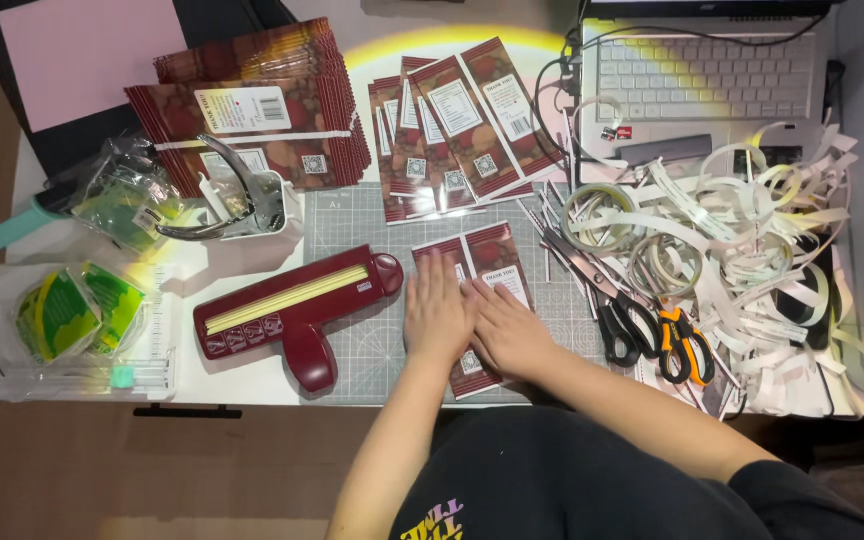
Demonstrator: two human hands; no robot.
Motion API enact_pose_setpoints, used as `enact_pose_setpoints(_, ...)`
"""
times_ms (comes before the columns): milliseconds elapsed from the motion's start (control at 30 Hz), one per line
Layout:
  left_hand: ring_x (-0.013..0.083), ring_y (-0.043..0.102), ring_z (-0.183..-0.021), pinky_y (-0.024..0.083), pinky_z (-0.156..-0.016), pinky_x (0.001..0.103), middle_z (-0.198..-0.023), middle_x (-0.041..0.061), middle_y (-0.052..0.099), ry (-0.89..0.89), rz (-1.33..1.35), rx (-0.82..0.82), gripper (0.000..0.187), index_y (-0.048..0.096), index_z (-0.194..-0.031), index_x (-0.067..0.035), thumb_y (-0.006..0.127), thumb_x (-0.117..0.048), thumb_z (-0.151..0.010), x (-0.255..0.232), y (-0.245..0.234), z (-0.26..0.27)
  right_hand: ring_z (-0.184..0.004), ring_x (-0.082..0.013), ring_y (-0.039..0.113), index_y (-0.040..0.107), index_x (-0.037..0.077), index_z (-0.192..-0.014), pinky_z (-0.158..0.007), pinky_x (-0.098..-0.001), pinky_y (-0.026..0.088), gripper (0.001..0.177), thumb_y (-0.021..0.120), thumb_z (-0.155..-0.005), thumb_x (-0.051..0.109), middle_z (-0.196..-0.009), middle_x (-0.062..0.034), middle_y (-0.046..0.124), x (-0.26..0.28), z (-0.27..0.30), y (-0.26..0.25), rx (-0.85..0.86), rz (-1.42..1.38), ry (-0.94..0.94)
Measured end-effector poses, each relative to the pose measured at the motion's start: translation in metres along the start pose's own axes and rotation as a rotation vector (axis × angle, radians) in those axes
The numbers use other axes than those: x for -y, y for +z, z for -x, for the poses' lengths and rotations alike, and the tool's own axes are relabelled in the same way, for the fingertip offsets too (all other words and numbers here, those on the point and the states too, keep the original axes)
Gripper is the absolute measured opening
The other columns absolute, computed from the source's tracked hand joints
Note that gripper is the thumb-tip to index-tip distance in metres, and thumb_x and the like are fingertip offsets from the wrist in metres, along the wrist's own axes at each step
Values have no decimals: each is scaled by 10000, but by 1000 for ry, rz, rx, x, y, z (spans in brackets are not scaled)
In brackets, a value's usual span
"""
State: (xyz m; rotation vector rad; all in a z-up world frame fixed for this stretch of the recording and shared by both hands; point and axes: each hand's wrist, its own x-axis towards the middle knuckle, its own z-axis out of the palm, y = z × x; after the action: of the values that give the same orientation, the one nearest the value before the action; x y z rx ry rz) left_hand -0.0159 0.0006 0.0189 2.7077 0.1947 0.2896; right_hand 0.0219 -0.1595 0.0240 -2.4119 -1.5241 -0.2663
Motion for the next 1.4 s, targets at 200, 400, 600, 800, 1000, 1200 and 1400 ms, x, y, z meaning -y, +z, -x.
enact_pose_setpoints(200, 407, 268, -1542, 252, -1224, 531, -1638, 292, 297, -124, -59, 28, 765, 296, -1581, 34, 438, -458, -1014, 7, 7, -13, -1445, -306, 468, 589, 124, -1425, -1177, -472, 354, 487, 516, -990, 329, -1523, -104, 544, -4, -1, 14, 125, -44, 175)
enact_pose_setpoints(400, 412, 270, -1537, 249, -1222, 523, -1640, 287, 298, -130, -77, 53, 749, 295, -1588, 19, 469, -373, -973, 5, 1, -15, -1358, -320, 575, 656, 57, -1169, -1141, -421, 443, 272, 521, -970, 184, -1312, -118, 680, -26, 1, 25, -65, -470, 436)
enact_pose_setpoints(600, 373, 82, -1585, 111, -1266, 516, -1705, 229, 141, -180, -81, 268, 782, 194, -1625, -28, 445, -356, -961, 4, -1, -20, -1554, -364, 252, 315, 80, -1618, -1254, -526, 152, 754, 292, -1040, 563, -1657, -161, 360, -27, -61, 6, 266, -56, 247)
enact_pose_setpoints(800, 365, 189, -1565, 185, -1242, 520, -1678, 234, 233, -186, -129, 88, 769, 259, -1608, -15, 429, -364, -944, 7, 24, -17, -1560, -424, 240, 250, 18, -1629, -1269, -564, 165, 1104, 281, -910, 855, -1680, -225, 302, -52, -80, -5, 370, -61, 442)
enact_pose_setpoints(1000, 385, 263, -1542, 277, -1198, 542, -1648, 252, 300, -144, -151, -38, 866, 312, -1586, -5, 526, -394, -842, 11, 34, -15, -1582, -438, 158, 208, -63, -1611, -1274, -546, 131, 1139, 331, -916, 831, -1687, -300, 205, -45, -60, -12, 376, -18, 538)
enact_pose_setpoints(1200, 392, 279, -1540, 325, -1165, 548, -1654, 255, 290, -131, -119, -69, 890, 307, -1587, -13, 577, -496, -891, 9, 26, -13, -1580, -455, 127, 164, -71, -1618, -1272, -551, 101, 1146, 362, -922, 818, -1682, -324, 177, -32, -7, -11, 393, 16, 489)
enact_pose_setpoints(1400, 421, 462, -1424, 351, -1145, 585, -1558, 239, 450, 117, -44, -279, 570, 530, -1472, -96, 544, -325, -950, 5, -25, 23, -1528, -448, 309, 297, -55, -1589, -1248, -537, 210, 1068, 488, -925, 760, -1591, -307, 385, -10, 35, -25, 349, 101, 484)
